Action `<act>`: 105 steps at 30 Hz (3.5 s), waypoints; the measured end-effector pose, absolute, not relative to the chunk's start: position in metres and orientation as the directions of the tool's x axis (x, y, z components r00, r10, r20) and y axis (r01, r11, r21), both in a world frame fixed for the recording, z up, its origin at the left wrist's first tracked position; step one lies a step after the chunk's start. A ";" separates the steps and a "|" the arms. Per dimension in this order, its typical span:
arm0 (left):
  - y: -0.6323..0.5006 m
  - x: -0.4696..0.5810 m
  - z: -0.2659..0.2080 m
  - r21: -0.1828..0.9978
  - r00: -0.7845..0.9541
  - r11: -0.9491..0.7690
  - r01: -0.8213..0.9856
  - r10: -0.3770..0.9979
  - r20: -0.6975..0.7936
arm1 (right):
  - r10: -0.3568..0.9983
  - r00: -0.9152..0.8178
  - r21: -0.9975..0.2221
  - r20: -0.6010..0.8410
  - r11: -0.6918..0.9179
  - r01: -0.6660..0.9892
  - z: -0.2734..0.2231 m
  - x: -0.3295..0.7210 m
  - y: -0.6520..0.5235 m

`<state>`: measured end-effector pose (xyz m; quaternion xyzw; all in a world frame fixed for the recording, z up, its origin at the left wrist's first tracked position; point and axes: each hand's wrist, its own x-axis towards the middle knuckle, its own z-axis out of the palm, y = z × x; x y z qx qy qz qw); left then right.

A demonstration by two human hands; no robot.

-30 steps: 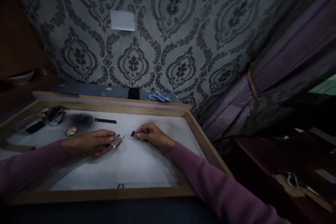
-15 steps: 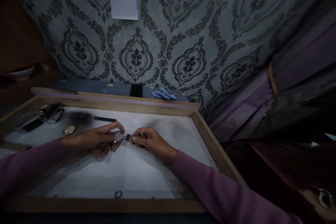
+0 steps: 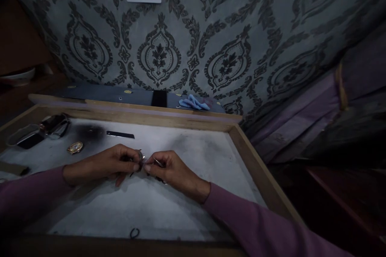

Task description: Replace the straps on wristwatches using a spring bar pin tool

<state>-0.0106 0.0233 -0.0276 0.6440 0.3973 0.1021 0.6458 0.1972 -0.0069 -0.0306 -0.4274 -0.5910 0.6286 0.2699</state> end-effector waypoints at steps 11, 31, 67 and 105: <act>0.021 -0.007 -0.025 0.947 0.687 0.174 0.269 0.655 -0.315 | 0.884 -0.427 -0.980 -0.193 -0.196 0.038 -0.050 0.203 -0.005; 0.021 -0.011 -0.033 0.964 0.720 0.106 0.243 0.646 -0.252 | 0.906 -0.353 -0.971 -0.233 -0.235 0.038 -0.038 0.193 -0.010; 0.020 -0.012 -0.033 0.966 0.729 0.072 0.246 0.643 -0.234 | 0.866 -0.392 -0.949 -0.312 -0.262 0.175 -0.033 0.187 -0.017; 0.021 -0.030 -0.020 0.914 0.748 0.248 0.321 0.526 -0.405 | 0.910 -0.308 -0.956 -0.277 -0.294 -0.008 -0.038 0.200 -0.008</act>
